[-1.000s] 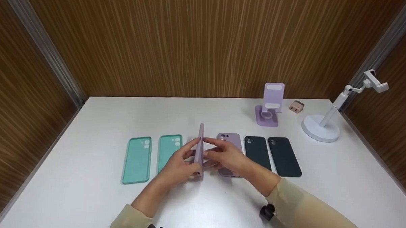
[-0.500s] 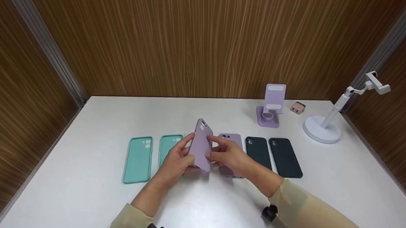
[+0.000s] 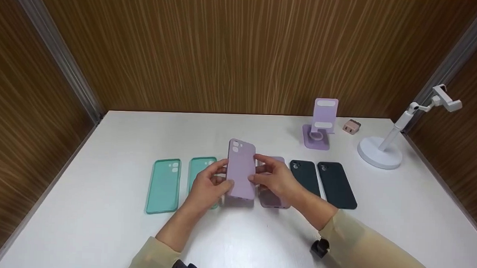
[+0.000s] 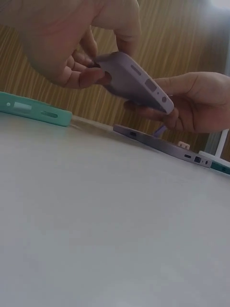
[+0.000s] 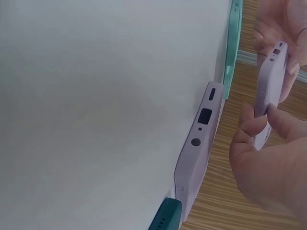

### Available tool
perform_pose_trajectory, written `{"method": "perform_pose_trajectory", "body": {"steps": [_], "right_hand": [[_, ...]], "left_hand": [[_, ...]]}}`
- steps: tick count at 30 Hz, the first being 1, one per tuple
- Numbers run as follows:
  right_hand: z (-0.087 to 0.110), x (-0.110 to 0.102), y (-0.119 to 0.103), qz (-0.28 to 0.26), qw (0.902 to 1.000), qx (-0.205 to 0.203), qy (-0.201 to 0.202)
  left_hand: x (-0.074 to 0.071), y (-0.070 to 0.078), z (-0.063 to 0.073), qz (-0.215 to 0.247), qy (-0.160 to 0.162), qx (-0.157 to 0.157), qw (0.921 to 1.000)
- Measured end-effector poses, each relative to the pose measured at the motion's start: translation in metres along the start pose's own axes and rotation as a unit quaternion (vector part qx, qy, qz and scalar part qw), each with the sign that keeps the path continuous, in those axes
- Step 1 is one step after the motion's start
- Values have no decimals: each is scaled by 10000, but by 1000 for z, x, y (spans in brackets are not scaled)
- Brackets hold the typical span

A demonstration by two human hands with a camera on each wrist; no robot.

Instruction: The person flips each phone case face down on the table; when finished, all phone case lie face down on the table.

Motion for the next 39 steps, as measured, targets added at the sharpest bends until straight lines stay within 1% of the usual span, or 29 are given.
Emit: {"method": "perform_pose_trajectory", "body": {"steps": [3, 9, 13, 17, 20, 26, 34, 39], "right_hand": [[0, -1, 0, 161, 9999, -58, 19], [-1, -1, 1, 692, 9972, -265, 64], [-1, -2, 0, 977, 9947, -314, 75], [-2, -2, -1, 1339, 9906, -280, 93], [-3, -2, -2, 1587, 9867, -338, 76], [-4, -2, -1, 1846, 9816, -489, 36], [-4, -1, 1, 2119, 9763, -439, -68], [-5, -1, 3, 2179, 9751, -397, -143]], "left_hand": [[-1, -2, -1, -321, 67, -139, 9994], [-1, -5, -2, -734, 134, -388, 9965], [0, -6, -2, -1028, 160, -498, 9933], [0, -7, -2, -1245, 161, -514, 9908], [0, -7, -2, -1334, 140, -477, 9898], [1, -11, -3, -1437, 121, -467, 9884], [1, -15, -1, -1482, 124, -451, 9878], [2, -16, -1, -1553, 102, -464, 9867]]}}
Point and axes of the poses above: each hand's wrist, its own z-axis away from the middle knuckle, its own x-axis out of the palm, y = z × x, the point moved 3 cm from there along -z, towards the middle knuckle, and after that the axes turned 8 degrees about -y, right-handed, at the moved point
